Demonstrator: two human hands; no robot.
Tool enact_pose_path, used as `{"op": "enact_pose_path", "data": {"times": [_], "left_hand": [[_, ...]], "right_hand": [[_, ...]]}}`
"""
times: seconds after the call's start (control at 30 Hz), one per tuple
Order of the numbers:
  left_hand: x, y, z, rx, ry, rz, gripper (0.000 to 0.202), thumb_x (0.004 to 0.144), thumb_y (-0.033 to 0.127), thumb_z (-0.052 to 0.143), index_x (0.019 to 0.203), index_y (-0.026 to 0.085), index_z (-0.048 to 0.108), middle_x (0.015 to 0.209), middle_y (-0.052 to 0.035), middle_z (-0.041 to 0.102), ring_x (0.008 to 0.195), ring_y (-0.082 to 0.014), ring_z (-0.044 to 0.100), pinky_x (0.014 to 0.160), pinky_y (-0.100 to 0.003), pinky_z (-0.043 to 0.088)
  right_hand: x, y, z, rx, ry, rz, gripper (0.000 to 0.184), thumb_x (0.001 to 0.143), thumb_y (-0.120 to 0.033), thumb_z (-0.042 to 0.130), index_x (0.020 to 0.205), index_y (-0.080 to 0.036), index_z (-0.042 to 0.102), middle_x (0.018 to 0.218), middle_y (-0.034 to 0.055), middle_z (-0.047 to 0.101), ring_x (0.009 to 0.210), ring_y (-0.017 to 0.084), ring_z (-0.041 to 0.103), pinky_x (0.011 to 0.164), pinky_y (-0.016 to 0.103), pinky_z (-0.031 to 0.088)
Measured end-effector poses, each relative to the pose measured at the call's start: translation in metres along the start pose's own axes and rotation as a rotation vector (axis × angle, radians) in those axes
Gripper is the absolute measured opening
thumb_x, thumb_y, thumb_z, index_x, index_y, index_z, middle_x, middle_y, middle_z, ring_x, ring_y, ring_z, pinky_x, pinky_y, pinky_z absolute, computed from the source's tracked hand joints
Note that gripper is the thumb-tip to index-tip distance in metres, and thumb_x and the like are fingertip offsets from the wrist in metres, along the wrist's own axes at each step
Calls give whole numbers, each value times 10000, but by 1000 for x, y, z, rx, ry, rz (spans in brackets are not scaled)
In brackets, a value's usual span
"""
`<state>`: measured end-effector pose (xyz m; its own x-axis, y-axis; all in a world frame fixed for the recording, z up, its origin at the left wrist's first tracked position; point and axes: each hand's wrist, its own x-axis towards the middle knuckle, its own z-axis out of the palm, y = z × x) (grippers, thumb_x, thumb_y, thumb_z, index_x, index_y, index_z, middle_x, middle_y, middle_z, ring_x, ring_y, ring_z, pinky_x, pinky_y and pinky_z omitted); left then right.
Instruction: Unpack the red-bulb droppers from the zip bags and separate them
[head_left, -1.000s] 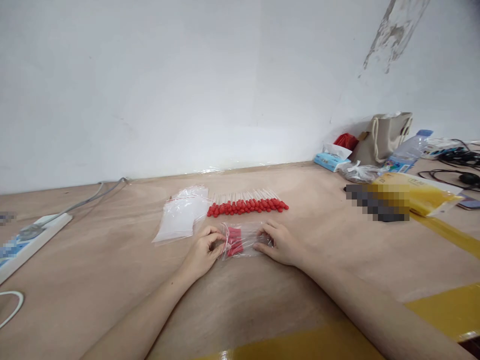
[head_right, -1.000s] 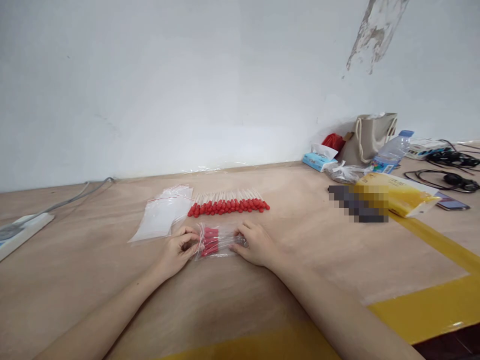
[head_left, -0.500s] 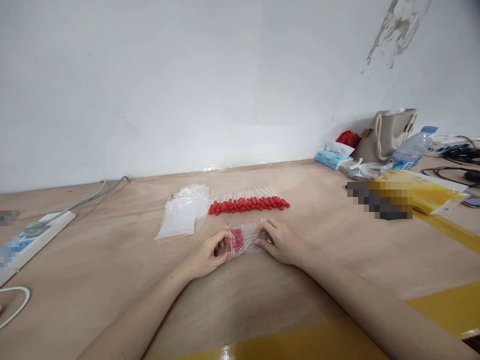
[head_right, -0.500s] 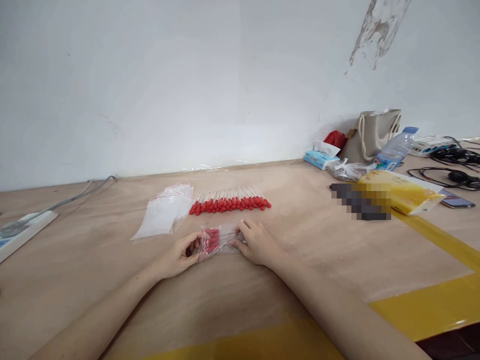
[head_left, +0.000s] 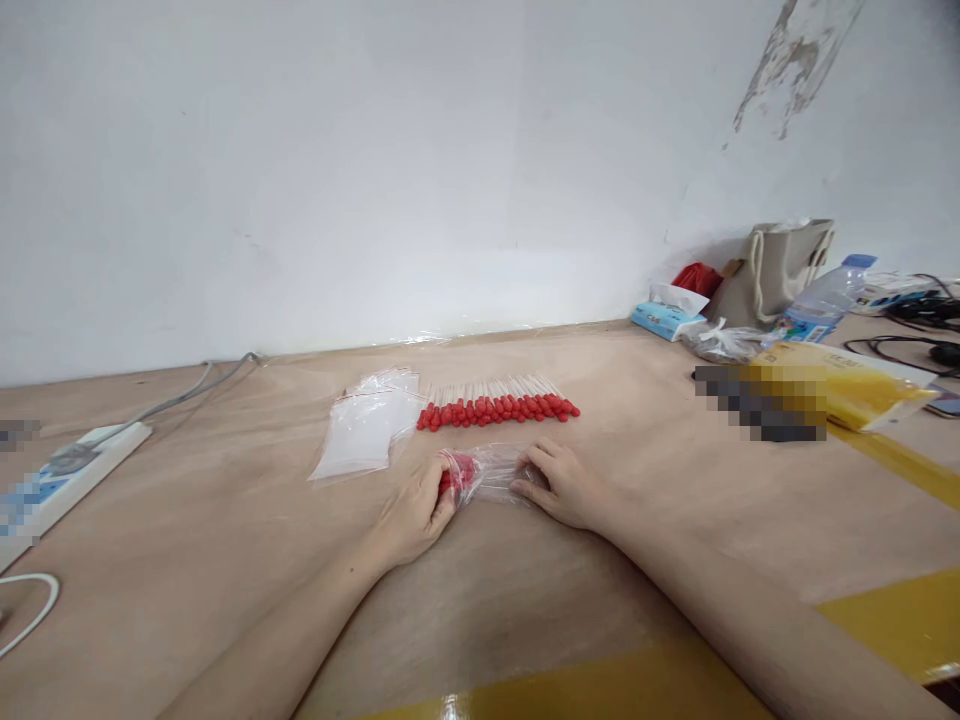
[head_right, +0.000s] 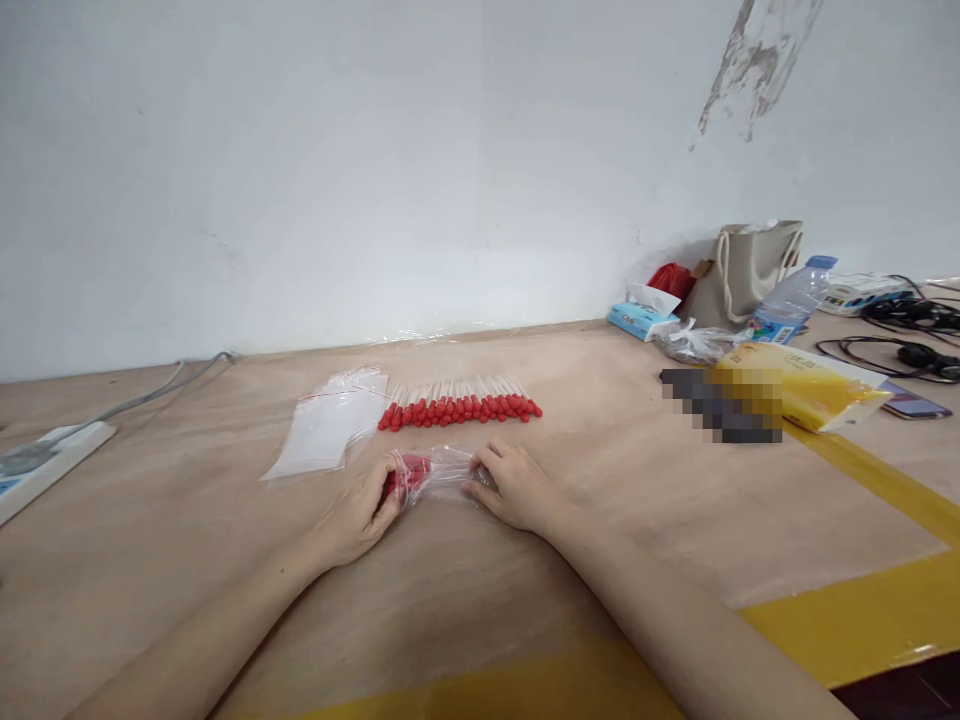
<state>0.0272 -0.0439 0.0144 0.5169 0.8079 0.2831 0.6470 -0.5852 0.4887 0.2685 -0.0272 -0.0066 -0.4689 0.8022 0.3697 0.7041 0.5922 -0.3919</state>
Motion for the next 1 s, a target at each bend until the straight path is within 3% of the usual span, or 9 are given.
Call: {"op": "enact_pose_path", "data": {"times": [0.17, 0.3, 0.43, 0.53, 0.6, 0.7, 0.77, 0.87, 1.0], "left_hand": [[0, -4, -6, -32, 71, -25, 170, 843, 205, 355, 995, 186, 428, 877, -49, 521, 804, -175, 480, 759, -327, 379], [5, -16, -20, -273, 63, -117, 166, 838, 279, 393, 958, 187, 462, 899, -44, 534, 818, -161, 508, 741, -297, 418], [9, -29, -55, -472, -70, -289, 193, 785, 338, 505, 912, 193, 518, 835, -21, 583, 717, -138, 549, 683, -274, 454], [5, -38, -93, -502, -76, -358, 248, 732, 369, 596, 909, 196, 569, 887, -43, 627, 819, -170, 586, 754, -297, 467], [1, -45, -117, -480, -18, -396, 303, 668, 387, 667, 890, 192, 601, 898, -60, 645, 840, -190, 598, 769, -307, 477], [-2, -54, -134, -465, 212, -421, 359, 636, 412, 695, 912, 201, 606, 965, -63, 655, 919, -206, 600, 838, -336, 471], [2, -58, -127, -442, 394, -398, 376, 643, 409, 692, 936, 197, 591, 999, -58, 648, 934, -201, 599, 856, -352, 467], [16, -64, -96, -409, 572, -358, 410, 663, 398, 671, 982, 164, 562, 975, -75, 648, 878, -197, 615, 818, -374, 489], [29, -74, -50, -210, 550, -245, 312, 695, 366, 630, 924, 157, 597, 975, -71, 623, 841, -179, 613, 781, -345, 516]], "right_hand": [[0, 4, -1, -12, 6, 14, 185, 806, -367, 530, 873, -195, 548, 873, 37, 540, 775, 147, 504, 700, 280, 375], [0, 9, 0, -3, 21, 4, 173, 802, -357, 536, 865, -196, 551, 881, 37, 545, 804, 152, 508, 711, 281, 381], [0, 11, 0, 2, 23, -3, 169, 804, -353, 534, 865, -196, 552, 874, 32, 543, 803, 149, 505, 709, 276, 384], [0, 10, -1, 7, 21, -4, 170, 802, -351, 537, 866, -195, 551, 872, 30, 539, 797, 146, 500, 705, 273, 385], [0, 9, -2, 9, 24, -5, 166, 798, -347, 541, 863, -194, 551, 864, 29, 537, 788, 145, 498, 698, 272, 384], [0, 8, -2, 18, 19, -5, 158, 796, -340, 543, 859, -196, 552, 853, 28, 536, 774, 145, 497, 685, 271, 385], [0, 8, -2, 23, 18, 0, 155, 794, -336, 545, 861, -197, 554, 859, 30, 536, 770, 146, 497, 686, 272, 387], [0, 8, -2, 25, 18, 8, 153, 793, -333, 547, 862, -197, 557, 871, 35, 535, 775, 146, 498, 699, 276, 392], [-1, 10, -1, 20, 32, 2, 160, 792, -344, 548, 859, -199, 556, 868, 33, 536, 778, 147, 502, 699, 278, 396]]}}
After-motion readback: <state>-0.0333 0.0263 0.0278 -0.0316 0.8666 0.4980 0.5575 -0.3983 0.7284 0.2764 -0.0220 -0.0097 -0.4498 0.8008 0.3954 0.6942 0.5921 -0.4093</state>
